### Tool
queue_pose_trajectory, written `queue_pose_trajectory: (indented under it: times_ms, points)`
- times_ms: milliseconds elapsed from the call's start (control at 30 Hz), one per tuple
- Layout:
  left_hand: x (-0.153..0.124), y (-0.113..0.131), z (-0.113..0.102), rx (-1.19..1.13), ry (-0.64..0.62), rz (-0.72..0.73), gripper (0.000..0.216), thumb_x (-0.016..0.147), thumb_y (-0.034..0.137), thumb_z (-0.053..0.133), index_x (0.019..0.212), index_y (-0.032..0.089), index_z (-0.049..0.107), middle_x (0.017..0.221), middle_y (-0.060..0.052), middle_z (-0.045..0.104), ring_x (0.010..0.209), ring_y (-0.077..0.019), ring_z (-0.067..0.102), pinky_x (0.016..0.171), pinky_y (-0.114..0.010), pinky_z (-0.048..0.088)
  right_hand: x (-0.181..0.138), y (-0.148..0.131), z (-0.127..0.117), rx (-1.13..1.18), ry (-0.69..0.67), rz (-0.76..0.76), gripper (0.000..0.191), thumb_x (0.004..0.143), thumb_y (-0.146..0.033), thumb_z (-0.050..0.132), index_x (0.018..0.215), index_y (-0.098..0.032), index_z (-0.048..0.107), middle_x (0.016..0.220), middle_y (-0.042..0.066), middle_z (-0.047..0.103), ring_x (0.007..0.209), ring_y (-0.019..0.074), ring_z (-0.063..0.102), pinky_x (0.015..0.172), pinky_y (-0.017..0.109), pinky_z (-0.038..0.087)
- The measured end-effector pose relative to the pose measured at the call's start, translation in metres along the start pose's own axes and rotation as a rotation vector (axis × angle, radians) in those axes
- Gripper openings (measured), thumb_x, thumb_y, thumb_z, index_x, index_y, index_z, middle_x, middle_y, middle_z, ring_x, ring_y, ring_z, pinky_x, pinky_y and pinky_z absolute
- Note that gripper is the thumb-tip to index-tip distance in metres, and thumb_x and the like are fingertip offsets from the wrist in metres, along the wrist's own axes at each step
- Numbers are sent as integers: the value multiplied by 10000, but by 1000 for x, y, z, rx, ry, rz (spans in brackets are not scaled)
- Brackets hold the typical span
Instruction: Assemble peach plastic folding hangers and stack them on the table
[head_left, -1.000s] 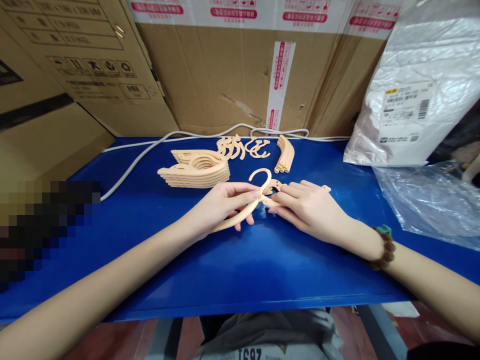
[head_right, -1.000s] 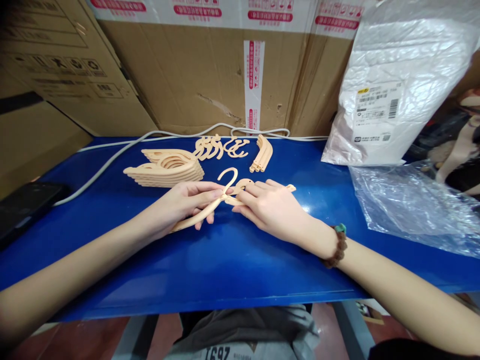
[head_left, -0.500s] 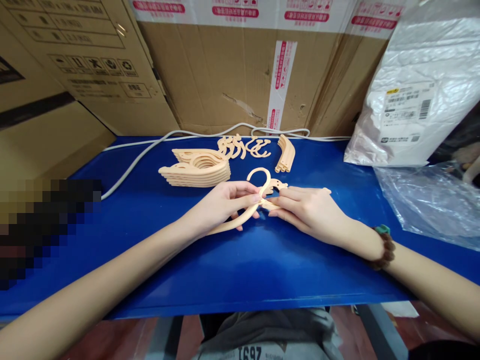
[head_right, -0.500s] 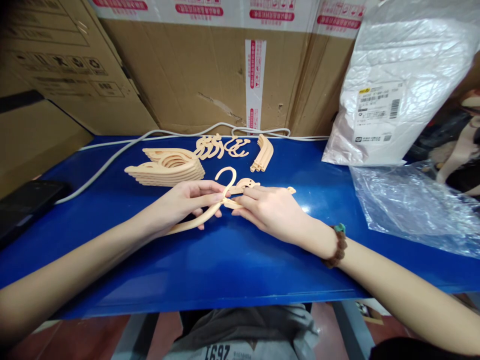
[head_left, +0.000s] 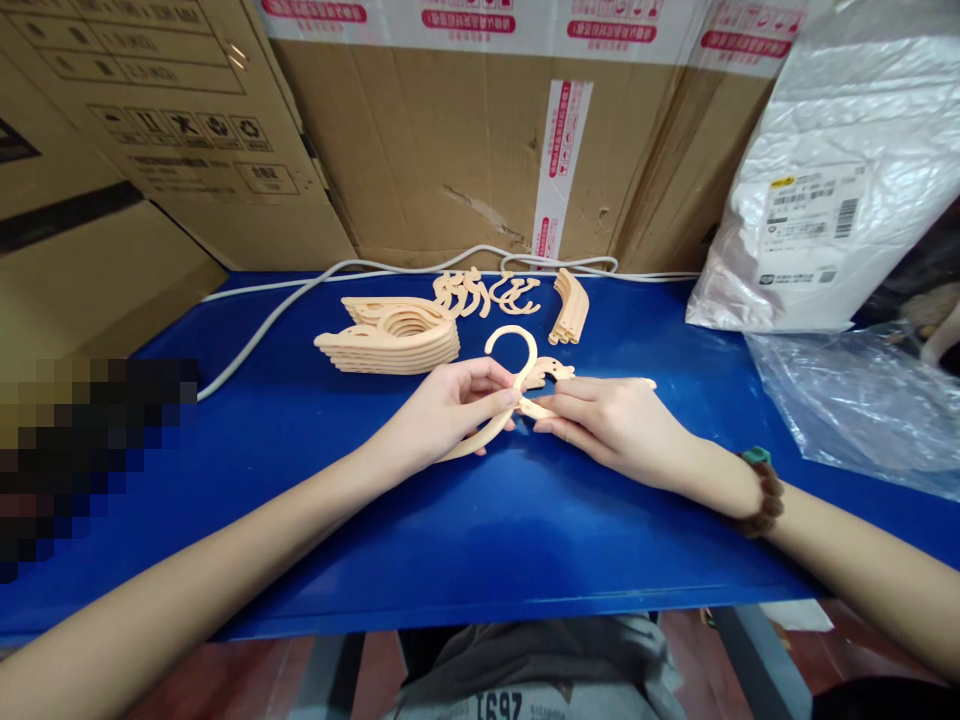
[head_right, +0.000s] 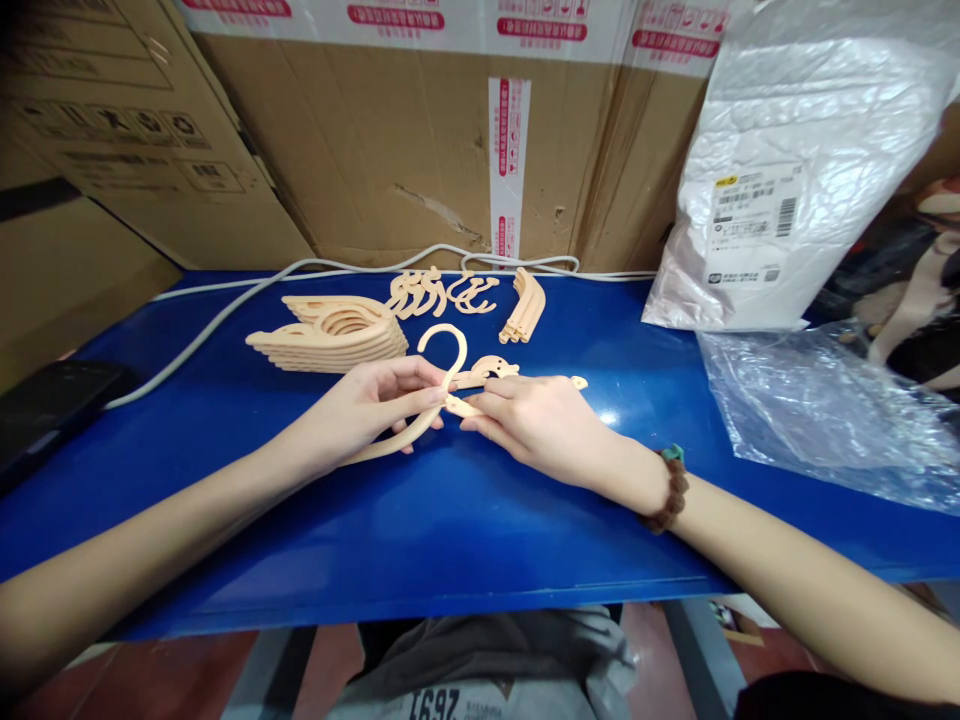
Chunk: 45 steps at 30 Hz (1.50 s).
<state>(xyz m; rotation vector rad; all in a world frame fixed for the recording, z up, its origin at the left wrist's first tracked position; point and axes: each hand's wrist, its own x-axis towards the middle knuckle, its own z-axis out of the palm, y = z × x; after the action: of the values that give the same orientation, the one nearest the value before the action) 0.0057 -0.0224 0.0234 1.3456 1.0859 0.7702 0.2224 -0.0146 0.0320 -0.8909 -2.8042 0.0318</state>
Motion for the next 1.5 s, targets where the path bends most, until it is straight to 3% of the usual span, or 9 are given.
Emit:
queue_pose_trajectory:
  times_ms: [233, 567, 833, 1133, 1500]
  points:
    - [1, -3, -2, 29, -2, -15, 268, 800, 377, 689, 911, 138, 642, 788, -47, 676, 735, -185, 679, 487, -201, 520, -1, 0, 1, -2, -6, 1, 385, 1024, -361, 365, 918, -140, 662, 841, 55, 660, 696, 138, 600, 629, 260, 367]
    - [4, -7, -5, 6, -31, 11, 219, 809, 344, 691, 881, 143, 644, 761, -23, 673, 746, -159, 679, 535, -179, 503, 0, 4, 7, -80, 74, -83, 392, 1025, -354, 361, 914, -135, 666, 809, 55, 656, 722, 146, 613, 684, 265, 412]
    - [4, -10, -8, 0, -63, -40, 257, 802, 402, 695, 887, 166, 636, 802, -34, 691, 760, -174, 687, 474, -160, 458, 1, 3, 6, -89, 80, -78, 405, 1024, -363, 361, 875, -139, 663, 805, 55, 659, 728, 146, 619, 690, 262, 424]
    - [4, -5, -3, 10, -29, 24, 232, 771, 358, 716, 819, 148, 630, 747, -16, 673, 722, -155, 667, 560, -197, 502, 0, 1, 4, -20, 22, -37, 427, 1029, -373, 343, 891, -139, 672, 811, 56, 651, 681, 128, 588, 628, 251, 374]
    - [4, -11, -4, -18, -21, -36, 338, 770, 452, 725, 924, 157, 670, 844, -52, 704, 798, -204, 694, 522, -203, 516, 0, 0, 3, 11, -10, 18, 405, 1026, -381, 354, 894, -150, 660, 815, 42, 657, 645, 119, 573, 577, 256, 306]
